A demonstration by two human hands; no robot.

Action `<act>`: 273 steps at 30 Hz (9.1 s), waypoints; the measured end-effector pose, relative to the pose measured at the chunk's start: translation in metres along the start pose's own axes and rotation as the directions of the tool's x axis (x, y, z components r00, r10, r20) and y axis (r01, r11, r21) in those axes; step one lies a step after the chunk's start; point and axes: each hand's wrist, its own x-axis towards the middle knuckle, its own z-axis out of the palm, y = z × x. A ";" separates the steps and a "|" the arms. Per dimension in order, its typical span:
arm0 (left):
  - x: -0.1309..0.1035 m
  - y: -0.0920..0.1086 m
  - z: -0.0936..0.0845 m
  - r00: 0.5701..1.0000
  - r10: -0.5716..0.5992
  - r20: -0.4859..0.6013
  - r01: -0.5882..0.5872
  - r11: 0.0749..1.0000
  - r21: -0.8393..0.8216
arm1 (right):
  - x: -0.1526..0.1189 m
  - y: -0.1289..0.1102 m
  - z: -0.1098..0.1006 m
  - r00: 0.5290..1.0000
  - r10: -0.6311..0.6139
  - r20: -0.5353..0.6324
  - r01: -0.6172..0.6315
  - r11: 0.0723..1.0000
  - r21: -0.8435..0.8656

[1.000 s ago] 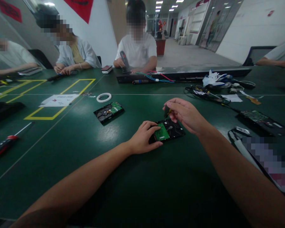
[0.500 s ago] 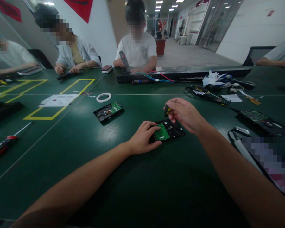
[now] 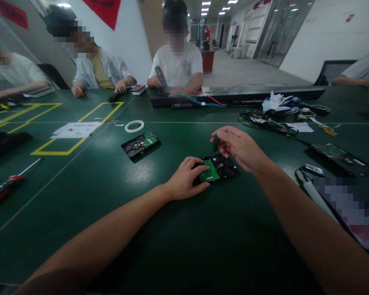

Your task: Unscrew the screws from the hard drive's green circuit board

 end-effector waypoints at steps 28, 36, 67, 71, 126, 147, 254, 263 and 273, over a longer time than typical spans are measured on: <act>0.000 0.000 -0.001 1.000 0.007 -0.004 -0.007 1.000 0.005 | 0.004 0.002 -0.003 0.995 0.089 0.052 -0.095 0.986 0.140; 0.001 0.001 -0.001 1.000 0.002 0.003 -0.002 1.000 0.007 | 0.001 -0.001 -0.001 0.999 0.031 0.026 -0.032 0.999 0.032; 0.001 -0.006 0.008 0.999 -0.012 -0.043 0.012 1.000 0.010 | 0.008 0.008 -0.010 0.999 0.009 -0.043 -0.005 0.996 0.089; 0.004 -0.007 0.007 0.999 -0.029 -0.046 0.030 0.999 0.025 | 0.009 0.009 -0.013 0.999 0.005 -0.034 -0.001 0.994 0.105; 0.008 -0.024 0.004 1.000 -0.004 -0.024 0.004 1.000 0.000 | 0.034 0.004 -0.034 1.000 -0.008 -0.015 0.008 1.000 -0.010; 0.012 -0.026 0.003 0.999 0.015 -0.035 -0.014 1.000 0.016 | 0.034 0.001 -0.013 0.997 0.056 -0.048 -0.053 0.996 0.073; 0.011 -0.017 0.001 1.000 -0.008 -0.008 0.008 1.000 0.023 | 0.029 -0.001 -0.020 0.829 -0.555 0.065 0.384 0.480 -0.789; 0.010 -0.021 0.004 1.000 0.003 -0.025 -0.002 1.000 0.018 | 0.026 -0.002 -0.018 0.856 -0.512 0.074 0.397 0.558 -0.729; 0.010 -0.020 0.004 1.000 0.006 -0.020 -0.006 1.000 0.025 | 0.029 0.001 -0.020 0.827 -0.544 0.144 0.420 0.427 -0.801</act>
